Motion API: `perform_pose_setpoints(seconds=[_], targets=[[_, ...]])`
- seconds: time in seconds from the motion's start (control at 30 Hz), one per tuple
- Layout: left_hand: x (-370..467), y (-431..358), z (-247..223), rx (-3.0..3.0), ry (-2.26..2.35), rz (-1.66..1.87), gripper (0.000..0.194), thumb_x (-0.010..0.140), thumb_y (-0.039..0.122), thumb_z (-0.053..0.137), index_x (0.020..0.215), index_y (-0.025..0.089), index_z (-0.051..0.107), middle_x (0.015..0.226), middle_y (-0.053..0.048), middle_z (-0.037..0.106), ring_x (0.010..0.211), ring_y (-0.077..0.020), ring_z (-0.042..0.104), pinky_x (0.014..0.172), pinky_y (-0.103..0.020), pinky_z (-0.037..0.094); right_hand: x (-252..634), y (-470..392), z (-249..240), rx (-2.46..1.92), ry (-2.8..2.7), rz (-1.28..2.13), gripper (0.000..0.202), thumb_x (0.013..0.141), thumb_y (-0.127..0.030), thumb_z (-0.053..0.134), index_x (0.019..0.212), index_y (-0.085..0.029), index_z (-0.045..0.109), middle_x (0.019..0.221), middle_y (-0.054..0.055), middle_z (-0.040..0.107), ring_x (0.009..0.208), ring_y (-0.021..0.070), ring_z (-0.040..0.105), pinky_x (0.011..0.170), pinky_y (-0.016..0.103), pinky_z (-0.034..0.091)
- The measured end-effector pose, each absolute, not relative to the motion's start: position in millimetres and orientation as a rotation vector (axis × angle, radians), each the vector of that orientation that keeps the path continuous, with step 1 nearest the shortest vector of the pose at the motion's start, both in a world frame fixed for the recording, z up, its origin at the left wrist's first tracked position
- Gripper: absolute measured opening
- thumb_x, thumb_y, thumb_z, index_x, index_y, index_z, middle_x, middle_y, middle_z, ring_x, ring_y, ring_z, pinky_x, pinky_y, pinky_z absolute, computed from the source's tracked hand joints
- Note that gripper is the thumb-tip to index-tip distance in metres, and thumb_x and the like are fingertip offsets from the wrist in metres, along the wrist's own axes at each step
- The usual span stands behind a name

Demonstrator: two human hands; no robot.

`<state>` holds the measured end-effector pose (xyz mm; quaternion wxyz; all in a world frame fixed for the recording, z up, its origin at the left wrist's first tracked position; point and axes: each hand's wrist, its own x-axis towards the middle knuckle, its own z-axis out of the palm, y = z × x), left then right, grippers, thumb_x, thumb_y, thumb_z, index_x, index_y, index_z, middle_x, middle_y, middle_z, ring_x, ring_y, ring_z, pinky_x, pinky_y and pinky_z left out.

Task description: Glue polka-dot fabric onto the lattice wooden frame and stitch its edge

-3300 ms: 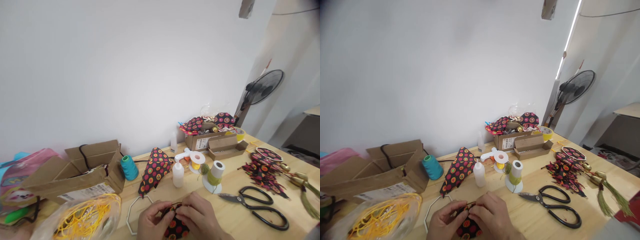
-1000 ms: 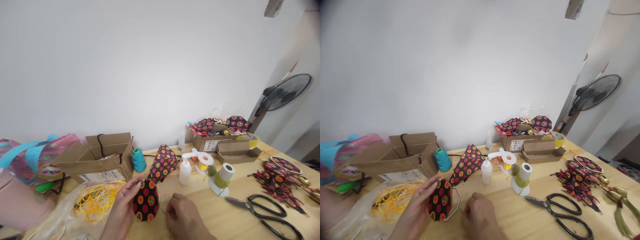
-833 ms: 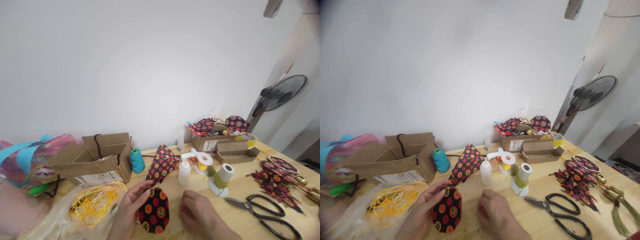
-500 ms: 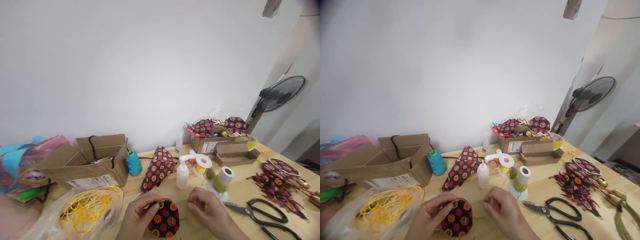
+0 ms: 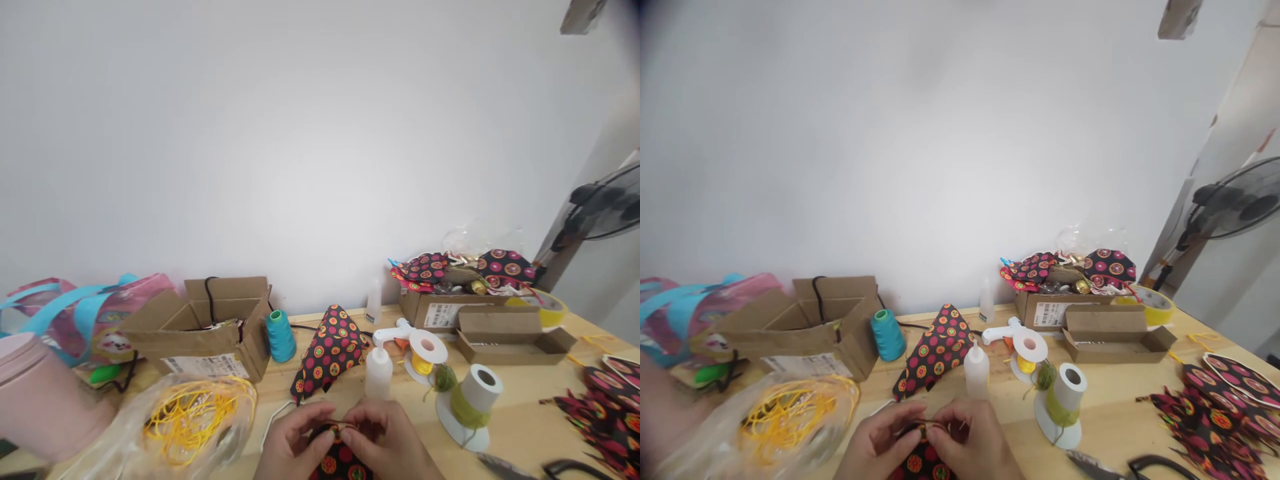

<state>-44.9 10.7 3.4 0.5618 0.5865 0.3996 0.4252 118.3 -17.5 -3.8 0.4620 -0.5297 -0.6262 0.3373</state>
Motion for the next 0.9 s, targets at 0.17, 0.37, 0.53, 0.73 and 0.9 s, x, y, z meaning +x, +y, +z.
perform_pose_setpoints(seconds=[0.17, 0.37, 0.53, 0.73, 0.9], targets=[[-35.8, 10.0, -0.4, 1.166, 0.890, 1.037, 0.024, 0.062, 0.033, 0.070, 0.084, 0.022, 0.070, 0.065, 0.001, 0.067, 0.065, -0.0128, 0.061, 0.061, -0.018, 0.047, 116.7, -15.7, 4.7, -1.285, -1.642, 0.745, 0.018, 0.066, -0.019, 0.053, 0.065, -0.010, 0.068, 0.053, 0.005, 0.060, 0.045, 0.0119, 0.049, 0.041, 0.019, 0.035], [-27.3, 6.3, 5.6, 1.159, 0.972, 1.004, 0.025, 0.059, 0.034, 0.072, 0.078, 0.017, 0.070, 0.071, -0.003, 0.070, 0.072, -0.0171, 0.063, 0.067, -0.023, 0.048, 114.9, -17.9, 1.8, -1.248, -1.610, 0.804, 0.018, 0.069, -0.022, 0.055, 0.072, -0.013, 0.070, 0.057, 0.005, 0.061, 0.050, 0.0135, 0.051, 0.045, 0.021, 0.038], [-27.0, 7.9, 2.5, 1.074, 0.966, 0.986, 0.027, 0.053, 0.035, 0.076, 0.072, 0.016, 0.070, 0.074, -0.006, 0.073, 0.075, -0.0209, 0.065, 0.070, -0.028, 0.049, 117.3, -14.8, -3.8, -1.185, -1.472, 0.988, 0.020, 0.068, -0.029, 0.060, 0.076, -0.013, 0.069, 0.067, 0.007, 0.066, 0.059, 0.0172, 0.057, 0.052, 0.024, 0.042], [-38.6, 8.1, 17.0, 0.927, 0.972, 1.064, 0.031, 0.053, 0.030, 0.077, 0.078, 0.015, 0.069, 0.075, -0.006, 0.074, 0.072, -0.0168, 0.066, 0.065, -0.021, 0.049, 128.8, -10.5, -0.6, -1.260, -1.421, 0.963, 0.030, 0.076, -0.036, 0.051, 0.067, -0.011, 0.066, 0.059, 0.004, 0.061, 0.056, 0.0137, 0.052, 0.052, 0.022, 0.039], [-62.9, 13.3, 30.8, 0.601, 0.921, 1.242, 0.020, 0.066, 0.014, 0.068, 0.086, 0.018, 0.066, 0.076, -0.003, 0.073, 0.062, -0.0137, 0.067, 0.057, -0.021, 0.053, 136.7, -22.3, -0.2, -1.310, -1.757, 0.894, 0.008, 0.059, -0.015, 0.064, 0.065, -0.016, 0.069, 0.064, 0.000, 0.060, 0.057, 0.0108, 0.049, 0.052, 0.019, 0.034]])
